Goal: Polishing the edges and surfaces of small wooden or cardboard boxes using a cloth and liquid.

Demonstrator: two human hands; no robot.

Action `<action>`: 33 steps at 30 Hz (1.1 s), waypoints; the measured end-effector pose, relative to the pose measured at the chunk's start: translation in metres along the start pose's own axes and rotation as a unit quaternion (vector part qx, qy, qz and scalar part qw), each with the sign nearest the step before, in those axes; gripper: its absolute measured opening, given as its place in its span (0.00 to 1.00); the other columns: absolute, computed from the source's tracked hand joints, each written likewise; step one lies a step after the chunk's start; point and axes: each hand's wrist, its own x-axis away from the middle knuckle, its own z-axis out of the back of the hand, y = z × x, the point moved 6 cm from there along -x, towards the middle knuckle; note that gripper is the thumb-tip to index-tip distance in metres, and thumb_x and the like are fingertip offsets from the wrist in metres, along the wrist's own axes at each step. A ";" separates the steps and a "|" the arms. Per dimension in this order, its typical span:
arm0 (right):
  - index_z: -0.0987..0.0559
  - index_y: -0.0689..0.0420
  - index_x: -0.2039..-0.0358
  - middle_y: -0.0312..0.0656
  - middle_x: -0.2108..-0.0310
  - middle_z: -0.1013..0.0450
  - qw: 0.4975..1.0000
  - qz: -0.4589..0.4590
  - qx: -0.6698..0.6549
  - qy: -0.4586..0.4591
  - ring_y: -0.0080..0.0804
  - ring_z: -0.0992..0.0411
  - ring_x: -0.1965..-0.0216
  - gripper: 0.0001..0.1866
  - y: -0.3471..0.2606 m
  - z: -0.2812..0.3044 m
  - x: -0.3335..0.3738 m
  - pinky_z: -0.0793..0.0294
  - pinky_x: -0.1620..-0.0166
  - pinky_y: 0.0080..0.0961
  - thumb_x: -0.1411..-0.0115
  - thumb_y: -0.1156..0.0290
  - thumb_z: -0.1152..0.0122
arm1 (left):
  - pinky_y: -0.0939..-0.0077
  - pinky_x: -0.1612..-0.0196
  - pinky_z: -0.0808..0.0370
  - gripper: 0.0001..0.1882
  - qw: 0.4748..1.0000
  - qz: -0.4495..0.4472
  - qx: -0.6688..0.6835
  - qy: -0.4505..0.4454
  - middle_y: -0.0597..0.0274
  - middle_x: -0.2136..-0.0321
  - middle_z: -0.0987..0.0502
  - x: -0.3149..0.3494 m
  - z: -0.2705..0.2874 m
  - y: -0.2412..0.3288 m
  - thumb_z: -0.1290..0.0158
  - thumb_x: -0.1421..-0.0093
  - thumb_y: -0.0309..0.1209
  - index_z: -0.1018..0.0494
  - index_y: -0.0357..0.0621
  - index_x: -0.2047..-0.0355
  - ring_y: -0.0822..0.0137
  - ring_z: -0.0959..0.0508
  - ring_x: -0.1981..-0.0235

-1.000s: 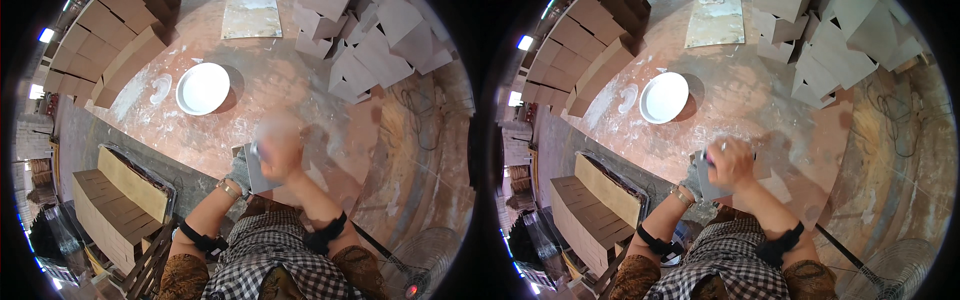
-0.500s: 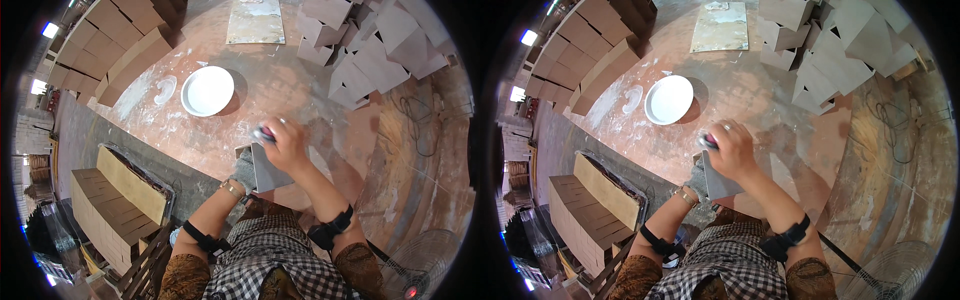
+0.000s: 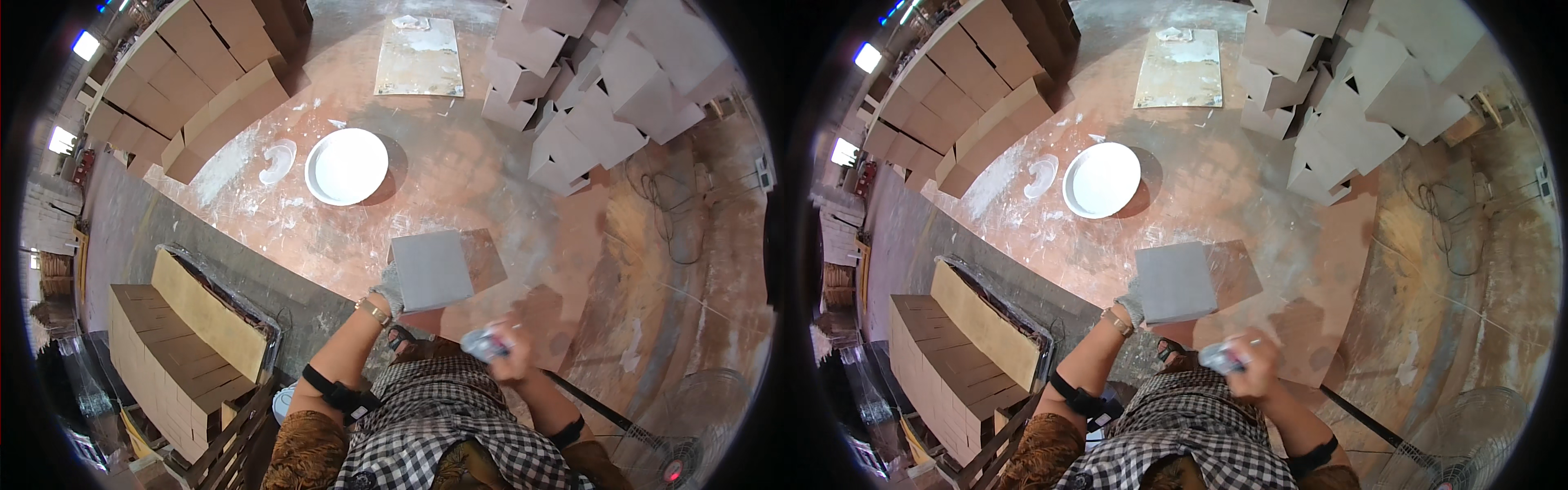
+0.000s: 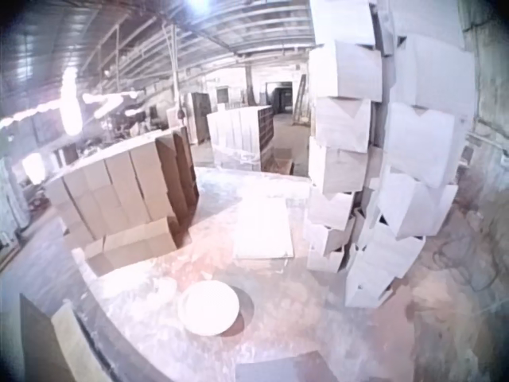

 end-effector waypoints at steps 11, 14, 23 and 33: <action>0.29 0.60 0.69 0.34 0.73 0.33 0.860 -0.256 -0.344 0.278 0.21 0.36 0.71 0.07 0.016 0.038 0.005 0.35 0.64 0.17 0.50 0.78 0.53 | 0.67 0.48 0.38 0.22 0.966 -0.005 0.215 0.146 0.55 0.53 0.31 0.022 0.066 0.036 0.54 0.43 0.41 0.34 0.45 0.50 0.60 0.33 0.50; 0.30 0.60 0.70 0.34 0.73 0.33 0.854 -0.247 -0.346 0.299 0.20 0.36 0.72 0.07 0.005 0.033 -0.010 0.35 0.64 0.17 0.51 0.79 0.53 | 0.67 0.48 0.38 0.22 0.931 -0.016 0.302 0.202 0.55 0.54 0.31 0.037 0.087 0.041 0.54 0.43 0.40 0.34 0.45 0.50 0.60 0.33 0.50; 0.30 0.60 0.69 0.31 0.74 0.34 0.936 -0.074 -0.254 0.234 0.17 0.37 0.71 0.04 -0.079 0.027 -0.089 0.36 0.65 0.16 0.46 0.75 0.48 | 0.67 0.48 0.38 0.21 0.876 -0.069 0.388 0.277 0.56 0.55 0.30 0.066 0.128 0.073 0.53 0.44 0.40 0.33 0.46 0.51 0.60 0.33 0.50; 0.29 0.61 0.70 0.46 0.76 0.32 0.973 0.124 0.149 0.124 0.35 0.32 0.75 0.07 -0.175 -0.028 -0.115 0.33 0.69 0.27 0.50 0.74 0.43 | 0.71 0.52 0.33 0.16 0.962 -0.079 0.140 0.221 0.63 0.60 0.32 0.077 0.156 0.119 0.48 0.46 0.33 0.33 0.45 0.57 0.67 0.30 0.57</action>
